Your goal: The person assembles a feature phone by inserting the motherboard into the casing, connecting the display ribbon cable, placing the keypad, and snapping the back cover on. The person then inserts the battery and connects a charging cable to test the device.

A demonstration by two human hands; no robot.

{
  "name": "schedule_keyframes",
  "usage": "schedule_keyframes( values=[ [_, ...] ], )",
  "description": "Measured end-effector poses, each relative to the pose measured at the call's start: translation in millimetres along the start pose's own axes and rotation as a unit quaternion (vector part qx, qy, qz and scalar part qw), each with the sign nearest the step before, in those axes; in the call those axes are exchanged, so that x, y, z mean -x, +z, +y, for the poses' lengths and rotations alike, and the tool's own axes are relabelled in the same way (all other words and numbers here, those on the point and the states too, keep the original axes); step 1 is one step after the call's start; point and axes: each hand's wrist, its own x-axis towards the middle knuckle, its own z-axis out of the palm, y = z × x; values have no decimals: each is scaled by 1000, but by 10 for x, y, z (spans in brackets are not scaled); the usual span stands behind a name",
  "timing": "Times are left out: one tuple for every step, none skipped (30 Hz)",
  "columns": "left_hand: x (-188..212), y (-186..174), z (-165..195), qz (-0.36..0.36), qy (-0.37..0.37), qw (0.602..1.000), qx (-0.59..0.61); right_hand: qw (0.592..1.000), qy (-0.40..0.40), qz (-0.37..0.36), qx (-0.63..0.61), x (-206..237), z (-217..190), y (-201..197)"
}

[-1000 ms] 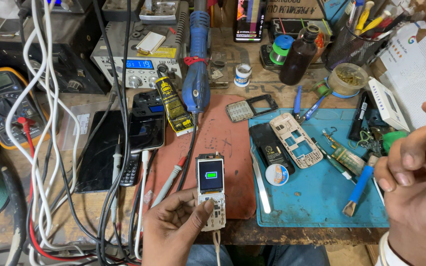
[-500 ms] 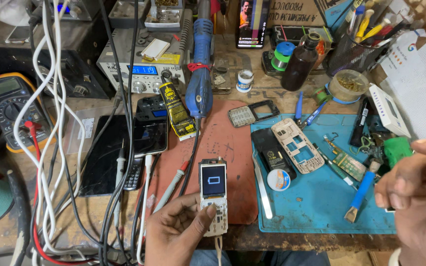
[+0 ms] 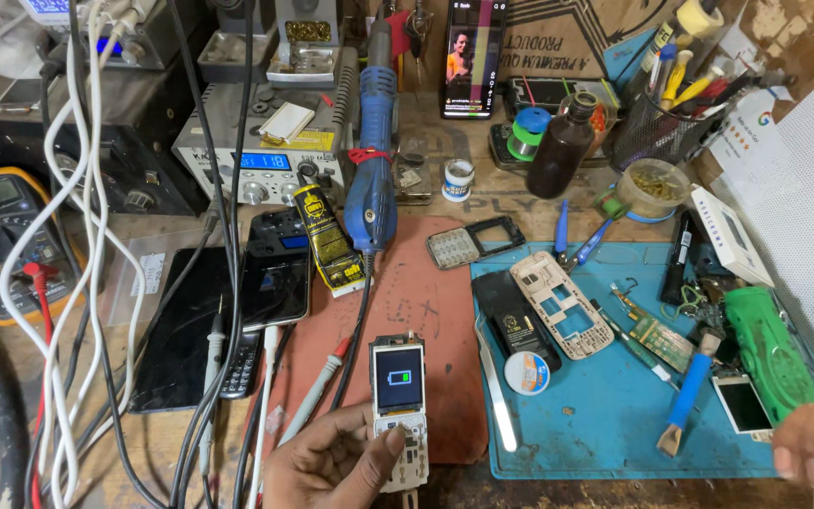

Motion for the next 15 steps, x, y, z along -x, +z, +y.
schedule_keyframes(
  values=[
    [21,8,27,-2,0,1000,-7,996,37,46,72,-89,-86,220],
    [33,16,54,-5,0,1000,-15,983,73,90,144,-223,-169,435],
    [44,17,81,-6,2,1000,-22,962,108,133,213,-400,-251,623],
    [73,21,92,-12,9,1000,-13,933,146,172,280,-578,-342,787],
    [92,31,97,-17,17,1000,-4,924,155,55,344,-787,-407,890],
    [105,30,106,-23,27,999,4,900,157,-63,401,-1017,-446,938],
    [106,29,113,-24,27,999,3,860,153,-178,452,-1171,-486,989],
    [107,29,114,-27,25,999,1,855,170,-168,460,-1131,-556,1113],
    [108,30,111,-31,22,999,1,852,185,-152,466,-1067,-602,1205],
    [103,30,110,-31,26,999,4,859,190,-132,457,-1020,-627,1241],
    [104,29,107,-30,28,999,7,875,188,-99,435,-930,-650,1271],
    [108,25,101,-29,31,999,10,895,179,-58,404,-857,-650,1264],
    [109,23,95,-29,30,999,16,920,160,-8,358,-774,-635,1258],
    [106,23,87,-30,30,999,21,934,141,20,327,-747,-611,1204],
    [99,25,80,-31,32,999,27,947,123,46,293,-740,-580,1143]
  ],
)
